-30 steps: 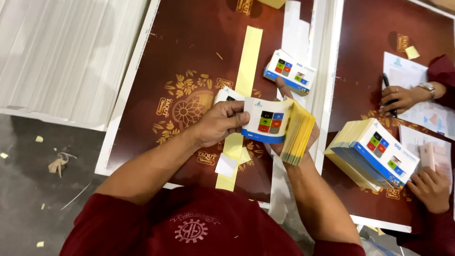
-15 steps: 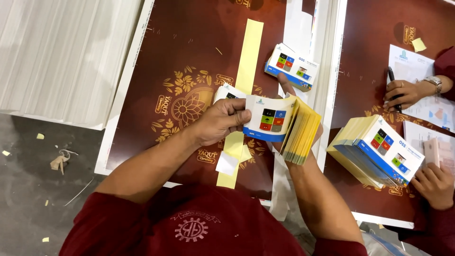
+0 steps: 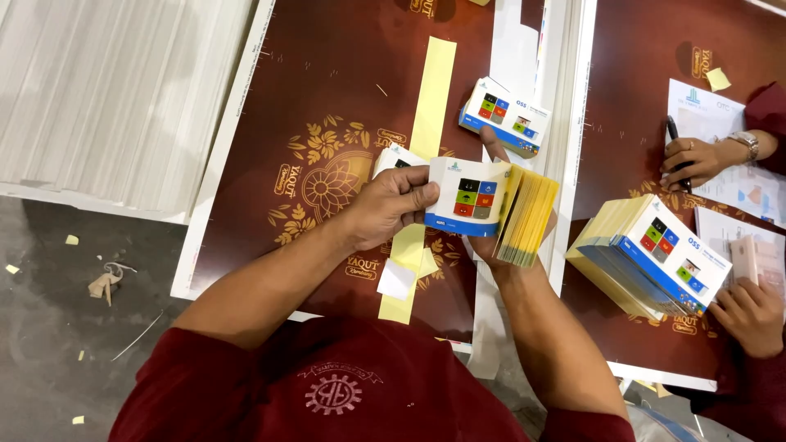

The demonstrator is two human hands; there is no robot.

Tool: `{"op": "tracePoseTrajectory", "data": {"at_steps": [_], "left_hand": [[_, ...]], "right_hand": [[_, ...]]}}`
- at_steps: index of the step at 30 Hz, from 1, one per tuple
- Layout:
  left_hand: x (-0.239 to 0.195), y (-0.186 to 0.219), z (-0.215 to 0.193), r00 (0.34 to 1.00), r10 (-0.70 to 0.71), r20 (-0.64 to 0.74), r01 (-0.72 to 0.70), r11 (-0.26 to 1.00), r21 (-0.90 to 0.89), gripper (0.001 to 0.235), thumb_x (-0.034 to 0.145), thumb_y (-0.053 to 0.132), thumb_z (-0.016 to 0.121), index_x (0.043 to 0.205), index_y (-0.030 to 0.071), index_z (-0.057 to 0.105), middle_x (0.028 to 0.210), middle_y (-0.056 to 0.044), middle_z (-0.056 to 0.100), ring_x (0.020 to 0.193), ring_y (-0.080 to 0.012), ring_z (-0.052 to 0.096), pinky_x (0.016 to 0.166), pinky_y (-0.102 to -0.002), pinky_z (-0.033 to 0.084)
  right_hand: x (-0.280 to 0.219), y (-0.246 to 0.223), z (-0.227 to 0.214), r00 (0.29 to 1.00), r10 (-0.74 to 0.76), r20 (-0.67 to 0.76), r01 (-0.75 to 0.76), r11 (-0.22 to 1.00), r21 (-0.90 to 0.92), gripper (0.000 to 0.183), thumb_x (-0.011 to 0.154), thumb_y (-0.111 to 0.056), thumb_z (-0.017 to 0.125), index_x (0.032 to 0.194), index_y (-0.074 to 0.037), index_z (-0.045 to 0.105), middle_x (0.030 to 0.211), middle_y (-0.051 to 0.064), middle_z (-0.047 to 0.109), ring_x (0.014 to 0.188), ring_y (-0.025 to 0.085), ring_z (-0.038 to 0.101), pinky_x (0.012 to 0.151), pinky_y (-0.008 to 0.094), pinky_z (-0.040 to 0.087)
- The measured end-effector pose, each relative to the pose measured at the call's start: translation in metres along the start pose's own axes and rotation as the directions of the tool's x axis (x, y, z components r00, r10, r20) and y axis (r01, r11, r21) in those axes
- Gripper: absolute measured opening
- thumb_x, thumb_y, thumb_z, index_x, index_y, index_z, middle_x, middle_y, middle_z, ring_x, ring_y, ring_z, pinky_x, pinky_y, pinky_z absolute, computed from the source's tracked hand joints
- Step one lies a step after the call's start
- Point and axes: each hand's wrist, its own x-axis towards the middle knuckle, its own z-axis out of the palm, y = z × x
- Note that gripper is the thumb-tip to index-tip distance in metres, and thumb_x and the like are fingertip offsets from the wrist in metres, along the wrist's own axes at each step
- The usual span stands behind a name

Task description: Bundling stacks of printed materials using adhesive strips.

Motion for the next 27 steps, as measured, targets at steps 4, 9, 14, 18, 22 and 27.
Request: {"op": "tracePoseTrajectory", "data": {"at_steps": [4,9,14,18,22,27], "left_hand": [[0.0,0.0,0.002,1.0,-0.009,-0.019,0.01,1.0,0.008,0.047,0.105,0.024,0.062,0.144,-0.001,0.056,0.127,-0.009,0.07,0.114,-0.0167,0.068,0.101,-0.036,0.058],[0.001,-0.005,-0.002,1.0,-0.003,0.009,0.003,0.998,-0.059,0.047,0.106,0.025,0.063,0.144,-0.002,0.056,0.123,-0.009,0.07,0.111,-0.017,0.069,0.101,-0.036,0.058],[0.0,0.002,0.006,1.0,-0.022,-0.015,0.022,0.999,-0.038,0.046,0.105,0.025,0.061,0.143,-0.001,0.056,0.123,-0.009,0.07,0.11,-0.0165,0.069,0.099,-0.036,0.058],[-0.008,0.015,0.013,0.991,0.089,-0.101,-0.093,0.995,-0.034,0.047,0.111,0.027,0.049,0.144,-0.006,0.055,0.126,-0.014,0.069,0.113,-0.0203,0.067,0.102,-0.037,0.055],[-0.006,0.017,0.036,0.98,0.153,-0.131,-0.134,0.981,0.14,0.046,0.111,0.028,0.039,0.147,0.0,0.044,0.13,-0.01,0.066,0.12,-0.0162,0.065,0.106,-0.034,0.052],[0.002,0.013,0.025,0.918,0.233,-0.321,-0.153,0.955,0.256,0.043,0.106,0.02,0.051,0.143,-0.002,0.046,0.12,-0.011,0.067,0.107,-0.017,0.066,0.095,-0.035,0.057]], "right_hand": [[-0.001,0.0,0.001,1.0,0.028,-0.008,-0.028,1.0,-0.012,0.087,0.102,-0.035,0.056,0.17,0.004,0.02,0.12,0.02,0.071,0.109,0.026,0.074,0.099,0.038,0.062],[0.001,0.005,0.01,0.982,0.063,-0.179,-0.098,0.976,-0.196,0.087,0.105,-0.053,0.056,0.168,-0.003,0.021,0.134,0.017,0.066,0.119,0.026,0.069,0.105,0.042,0.059],[-0.005,-0.006,-0.02,0.997,0.012,-0.078,-0.027,0.982,-0.186,0.078,0.109,-0.047,0.052,0.165,0.001,0.026,0.145,0.019,0.056,0.124,0.028,0.066,0.11,0.043,0.056],[0.003,-0.012,0.003,0.957,-0.283,0.067,0.25,0.682,-0.687,0.064,0.103,-0.019,0.051,0.158,0.006,0.028,0.167,0.019,0.035,0.14,0.029,0.051,0.121,0.039,0.043],[0.001,-0.006,0.013,0.883,-0.43,0.19,0.264,0.118,-0.957,0.083,0.092,-0.006,0.052,0.167,-0.001,0.018,0.175,0.015,0.023,0.157,0.025,0.033,0.136,0.036,0.028],[0.006,-0.005,0.042,0.924,-0.341,0.173,0.247,0.186,-0.951,0.088,0.095,-0.011,0.059,0.168,0.001,0.011,0.174,0.016,0.024,0.157,0.026,0.033,0.135,0.038,0.027]]}}
